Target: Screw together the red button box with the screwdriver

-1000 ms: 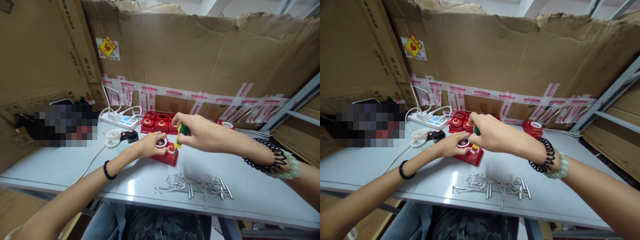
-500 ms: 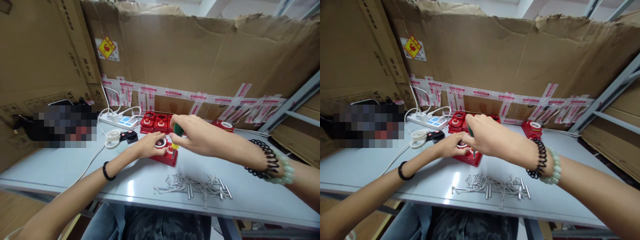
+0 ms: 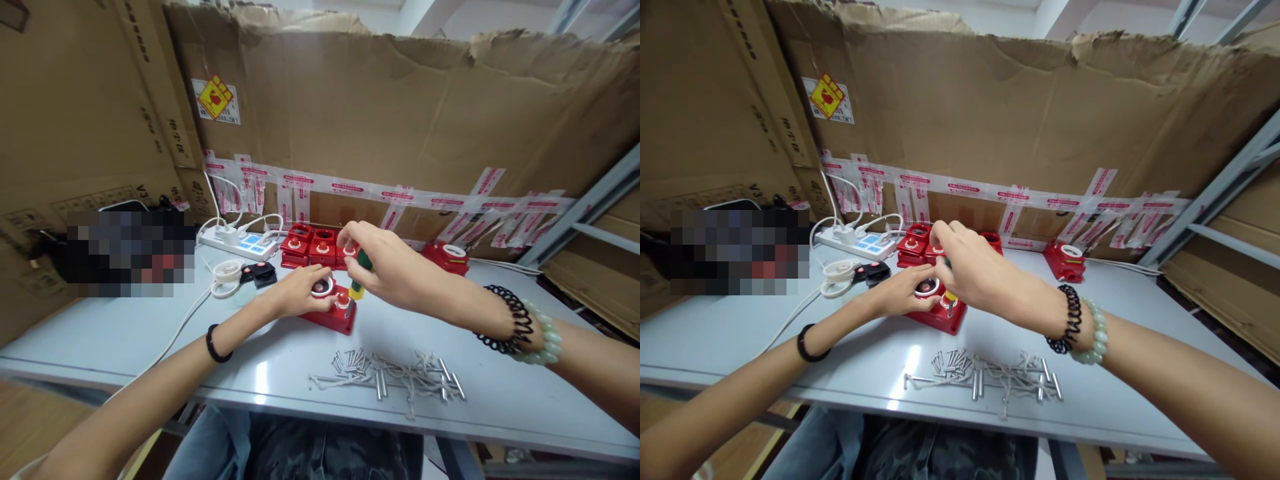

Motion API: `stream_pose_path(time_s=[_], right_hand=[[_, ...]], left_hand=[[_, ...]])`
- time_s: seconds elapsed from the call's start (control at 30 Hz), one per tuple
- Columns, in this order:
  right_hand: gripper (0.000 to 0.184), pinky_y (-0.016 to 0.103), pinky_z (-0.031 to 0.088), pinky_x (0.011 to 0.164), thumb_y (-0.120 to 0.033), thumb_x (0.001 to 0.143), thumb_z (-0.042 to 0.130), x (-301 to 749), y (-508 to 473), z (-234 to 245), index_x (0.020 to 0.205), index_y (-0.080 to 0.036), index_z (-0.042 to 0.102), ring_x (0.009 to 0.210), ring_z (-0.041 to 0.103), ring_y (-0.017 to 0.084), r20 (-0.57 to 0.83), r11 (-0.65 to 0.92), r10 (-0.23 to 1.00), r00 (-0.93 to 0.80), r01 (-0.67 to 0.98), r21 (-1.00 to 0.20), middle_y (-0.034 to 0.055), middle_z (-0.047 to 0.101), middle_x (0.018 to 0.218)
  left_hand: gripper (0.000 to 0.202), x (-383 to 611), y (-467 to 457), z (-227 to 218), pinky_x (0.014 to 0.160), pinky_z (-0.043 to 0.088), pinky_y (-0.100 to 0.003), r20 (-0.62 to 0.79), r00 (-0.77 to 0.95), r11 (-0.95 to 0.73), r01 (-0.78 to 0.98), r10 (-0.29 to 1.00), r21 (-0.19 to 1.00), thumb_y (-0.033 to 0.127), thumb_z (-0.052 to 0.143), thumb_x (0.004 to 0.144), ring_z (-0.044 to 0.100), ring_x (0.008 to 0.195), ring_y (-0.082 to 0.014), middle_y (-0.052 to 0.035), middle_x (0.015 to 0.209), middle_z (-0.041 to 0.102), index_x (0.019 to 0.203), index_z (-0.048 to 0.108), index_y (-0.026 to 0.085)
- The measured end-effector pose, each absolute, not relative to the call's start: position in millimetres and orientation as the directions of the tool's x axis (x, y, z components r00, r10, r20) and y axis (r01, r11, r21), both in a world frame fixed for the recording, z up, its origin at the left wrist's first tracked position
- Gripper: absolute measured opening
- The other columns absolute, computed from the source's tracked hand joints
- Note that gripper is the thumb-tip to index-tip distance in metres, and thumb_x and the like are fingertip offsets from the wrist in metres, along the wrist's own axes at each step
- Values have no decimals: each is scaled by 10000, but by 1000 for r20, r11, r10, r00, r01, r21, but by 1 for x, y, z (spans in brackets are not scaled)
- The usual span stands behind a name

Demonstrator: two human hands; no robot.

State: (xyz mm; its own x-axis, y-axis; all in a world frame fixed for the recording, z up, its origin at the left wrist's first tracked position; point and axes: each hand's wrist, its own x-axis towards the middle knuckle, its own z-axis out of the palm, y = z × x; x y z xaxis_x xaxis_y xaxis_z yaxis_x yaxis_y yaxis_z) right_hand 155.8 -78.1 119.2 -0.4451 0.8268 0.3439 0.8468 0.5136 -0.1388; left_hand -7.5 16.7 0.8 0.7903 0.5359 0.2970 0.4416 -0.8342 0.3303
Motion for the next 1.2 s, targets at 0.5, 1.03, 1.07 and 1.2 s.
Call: stream_pose_path(time_s=[0.5,1.03,1.07,1.2], right_hand=[[277,281,246,504,-446,874,369,157,-79,123,798,-192,449,527,391,136,290,363,887,-359,931,43,16,516,640],[177,322,392,691,-214,779,451,156,-82,131,949,-176,486,800,522,192,176,445,886,-429,894,-59,73,564,919],[206,317,396,701,-202,752,478,156,-82,132,957,-181,486,825,523,192,168,458,882,-441,885,-85,71,565,943],[210,335,395,725,-229,756,483,156,-81,130,958,-175,502,851,525,210,176,433,893,-414,897,-87,82,573,951]], left_hand=[[348,-8,17,1,745,423,-307,298,792,-835,437,534,334,406,512,777,577,857,-221,-64,965,613,1039,542,180],[267,-11,14,4,667,410,-276,326,780,-842,459,534,283,426,526,782,556,768,-194,-37,840,572,885,527,180],[266,-11,14,4,658,409,-274,324,782,-843,458,533,281,429,530,780,555,763,-193,-34,832,570,879,526,181],[261,-11,14,4,664,414,-274,322,781,-842,462,535,277,423,539,778,553,765,-190,-31,842,569,880,520,183]])
